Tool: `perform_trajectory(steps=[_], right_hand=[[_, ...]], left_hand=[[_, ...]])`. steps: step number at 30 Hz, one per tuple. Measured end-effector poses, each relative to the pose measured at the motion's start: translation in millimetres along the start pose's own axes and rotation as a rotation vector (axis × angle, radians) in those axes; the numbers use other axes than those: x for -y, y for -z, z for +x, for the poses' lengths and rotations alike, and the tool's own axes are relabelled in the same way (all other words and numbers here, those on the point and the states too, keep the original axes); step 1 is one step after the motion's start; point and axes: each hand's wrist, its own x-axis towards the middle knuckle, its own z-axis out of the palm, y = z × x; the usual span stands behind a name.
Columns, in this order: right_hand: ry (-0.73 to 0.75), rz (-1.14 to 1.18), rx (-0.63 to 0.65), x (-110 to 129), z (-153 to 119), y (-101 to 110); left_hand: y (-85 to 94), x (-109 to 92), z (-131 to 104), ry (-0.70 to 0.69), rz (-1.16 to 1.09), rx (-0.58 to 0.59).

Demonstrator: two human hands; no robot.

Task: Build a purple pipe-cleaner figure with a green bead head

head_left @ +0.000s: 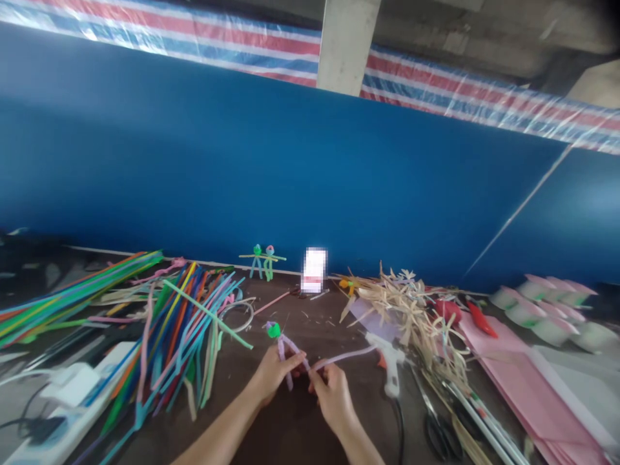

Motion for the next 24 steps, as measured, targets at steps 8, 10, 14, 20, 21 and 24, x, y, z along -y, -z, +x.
perform_trajectory(steps=[8, 10, 14, 20, 21, 24], right_hand=[[-0.065, 0.059, -0.027, 6, 0, -1], [-0.079, 0.085, -0.048, 6, 0, -1], [-0.102, 0.173, -0.131, 3, 1, 0], [-0.082, 0.287, -0.216, -1, 2, -1], [-0.066, 0.278, -0.209, -1, 2, -2], [0.017, 0.217, -0.157, 3, -2, -1]], left_hand=[[3.1, -3, -1, 0.043, -0.037, 0.069], [3.1, -4, -2, 0.037, -0.043, 0.071], [1.8, -4, -4, 0.012, -0.112, 0.078], [11.0, -8, -11, -0.275, 0.014, -0.408], [13.3, -15, -14, -0.376, 0.113, -0.518], [13.0, -46, -26, -0.695, 0.59, -0.386]])
